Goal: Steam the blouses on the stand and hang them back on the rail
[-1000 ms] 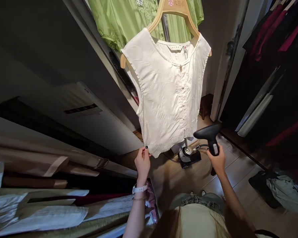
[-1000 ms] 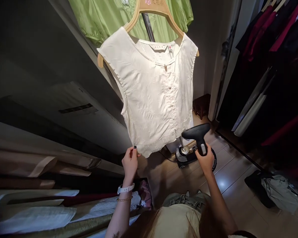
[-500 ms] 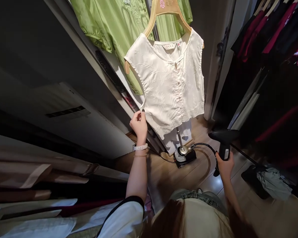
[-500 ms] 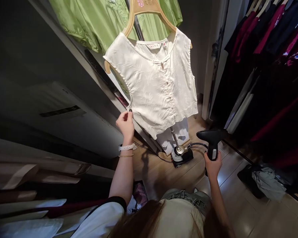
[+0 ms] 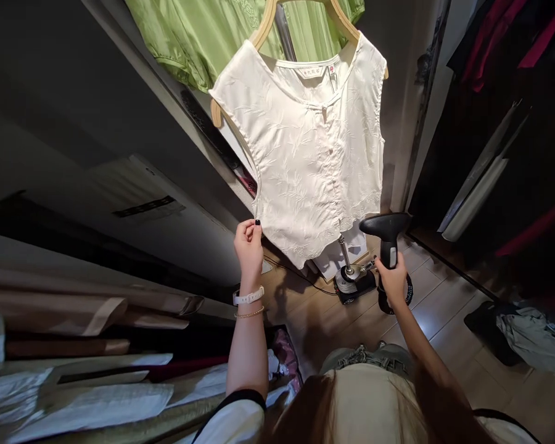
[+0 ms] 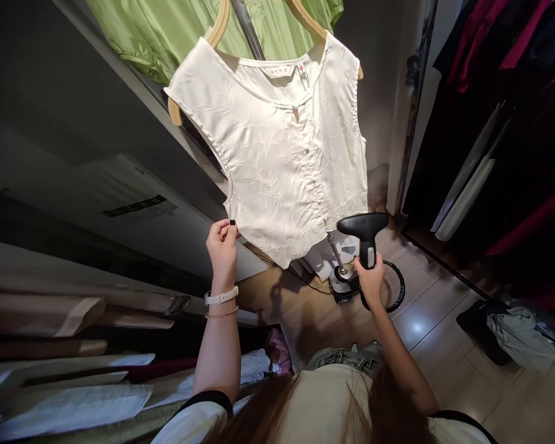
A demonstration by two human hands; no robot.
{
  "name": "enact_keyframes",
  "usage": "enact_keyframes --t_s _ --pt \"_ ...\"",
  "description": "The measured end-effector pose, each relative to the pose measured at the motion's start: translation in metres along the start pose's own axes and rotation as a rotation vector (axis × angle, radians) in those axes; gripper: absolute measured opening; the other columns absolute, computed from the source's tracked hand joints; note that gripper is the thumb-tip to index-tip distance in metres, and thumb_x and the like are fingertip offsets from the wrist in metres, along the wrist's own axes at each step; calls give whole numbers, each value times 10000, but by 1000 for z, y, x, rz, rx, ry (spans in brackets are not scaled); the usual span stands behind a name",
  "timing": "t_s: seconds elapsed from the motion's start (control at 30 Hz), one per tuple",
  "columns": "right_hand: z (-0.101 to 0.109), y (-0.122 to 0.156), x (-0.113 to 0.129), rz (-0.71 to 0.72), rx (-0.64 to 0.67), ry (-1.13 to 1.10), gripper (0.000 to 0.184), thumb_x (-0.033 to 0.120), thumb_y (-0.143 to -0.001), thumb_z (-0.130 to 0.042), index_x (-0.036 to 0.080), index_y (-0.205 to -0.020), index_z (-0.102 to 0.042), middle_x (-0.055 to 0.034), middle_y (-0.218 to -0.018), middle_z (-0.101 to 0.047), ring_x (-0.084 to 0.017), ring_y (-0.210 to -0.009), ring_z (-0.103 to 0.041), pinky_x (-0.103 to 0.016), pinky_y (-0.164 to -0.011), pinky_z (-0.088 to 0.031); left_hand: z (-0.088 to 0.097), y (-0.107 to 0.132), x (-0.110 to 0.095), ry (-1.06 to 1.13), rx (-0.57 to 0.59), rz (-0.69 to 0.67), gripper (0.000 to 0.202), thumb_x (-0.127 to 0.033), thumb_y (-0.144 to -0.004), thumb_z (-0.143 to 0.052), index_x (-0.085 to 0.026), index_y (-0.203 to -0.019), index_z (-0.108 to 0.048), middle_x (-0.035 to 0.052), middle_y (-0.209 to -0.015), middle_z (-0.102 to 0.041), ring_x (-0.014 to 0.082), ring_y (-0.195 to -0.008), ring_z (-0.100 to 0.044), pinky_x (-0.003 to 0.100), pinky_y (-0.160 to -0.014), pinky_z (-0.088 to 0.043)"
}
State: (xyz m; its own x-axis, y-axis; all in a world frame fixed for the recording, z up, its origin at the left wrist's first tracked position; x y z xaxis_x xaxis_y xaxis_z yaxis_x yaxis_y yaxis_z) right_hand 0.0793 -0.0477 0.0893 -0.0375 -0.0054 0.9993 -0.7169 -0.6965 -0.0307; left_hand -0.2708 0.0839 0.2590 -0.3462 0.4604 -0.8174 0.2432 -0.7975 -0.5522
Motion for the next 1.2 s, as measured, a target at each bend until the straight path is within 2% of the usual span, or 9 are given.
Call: enact_keyframes --t_s 0.07,0.17,0.3,0.47,0.63,0.8,1.0,1.07,1.2 --pt "-24 2 9 31 62 0 382 495 -707 -708 210 -932 -589 4 -797 -607 -176 -717 -543 -310 -691 -456 7 9 -6 -46 -40 -48 219 -379 -924 -591 -183 -1020 -575 4 -821 -596 121 -718 -562 237 -707 -454" --pt "-54 2 28 122 128 46 418 485 -711 -695 205 -1015 -633 -16 -857 -658 -200 -779 -584 -329 -754 -478 16 25 -21 -215 -220 -165 201 -375 -995 -514 -188 -1065 -527 2 -851 -561 117 -720 -553 241 -703 -438" --pt "-74 -4 61 305 238 187 471 416 -730 -677 228 -1161 -658 -27 -921 -716 -225 -801 -623 -341 -761 -486 26 38 -33 -406 -383 -279 217 -386 -1039 -439 -189 -1090 -516 69 -978 -605 168 -862 -634 282 -756 -469" --pt "-88 -3 91 517 429 316 516 354 -746 -685 254 -1252 -654 -41 -1075 -762 -267 -926 -696 -344 -792 -505 46 44 -35 -457 -387 -357 182 -356 -1029 -464 -194 -1085 -527 90 -1015 -625 180 -898 -651 305 -817 -482" --pt "-99 10 91 618 595 478 517 295 -795 -665 271 -1311 -644 -29 -1238 -740 -279 -1070 -695 -327 -827 -510 57 49 -44 -459 -369 -369 157 -328 -1006 -500 -194 -1078 -541 93 -1007 -639 189 -896 -649 321 -835 -487" --pt "-96 13 91 556 590 554 495 285 -789 -678 271 -1283 -661 -28 -1155 -764 -280 -999 -707 -327 -793 -502 61 50 -44 -466 -360 -350 154 -320 -982 -533 -196 -1069 -555 91 -999 -645 194 -903 -660 317 -816 -486" --pt "-108 13 144 697 637 423 527 315 -805 -668 282 -1330 -624 -4 -1214 -743 -269 -1041 -698 -315 -796 -489 61 51 -40 -478 -369 -344 162 -327 -977 -531 -193 -1062 -562 97 -992 -658 198 -877 -660 313 -778 -481" --pt "-112 13 144 694 661 434 521 321 -801 -667 277 -1319 -627 -7 -1170 -749 -270 -1004 -700 -309 -764 -478 60 51 -41 -469 -374 -348 162 -329 -979 -527 -193 -1058 -561 101 -998 -659 199 -875 -659 314 -776 -482" --pt "-110 17 109 579 690 526 512 300 -784 -678 269 -1294 -647 -20 -1043 -763 -270 -911 -698 -304 -725 -456 60 53 -44 -466 -363 -385 158 -323 -981 -524 -189 -1059 -555 93 -960 -658 191 -825 -647 315 -766 -480"
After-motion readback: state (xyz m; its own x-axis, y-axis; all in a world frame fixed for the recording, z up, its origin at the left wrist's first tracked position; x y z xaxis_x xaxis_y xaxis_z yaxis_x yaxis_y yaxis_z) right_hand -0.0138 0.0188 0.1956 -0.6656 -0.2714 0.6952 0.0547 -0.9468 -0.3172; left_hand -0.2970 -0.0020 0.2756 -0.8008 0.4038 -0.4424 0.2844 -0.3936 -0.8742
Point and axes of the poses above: each hand's wrist, its own y-axis away from the middle knuckle, its own z-axis out of the back of the hand, x = y × z, the point moved 5 cm from there along -y, towards the middle knuckle
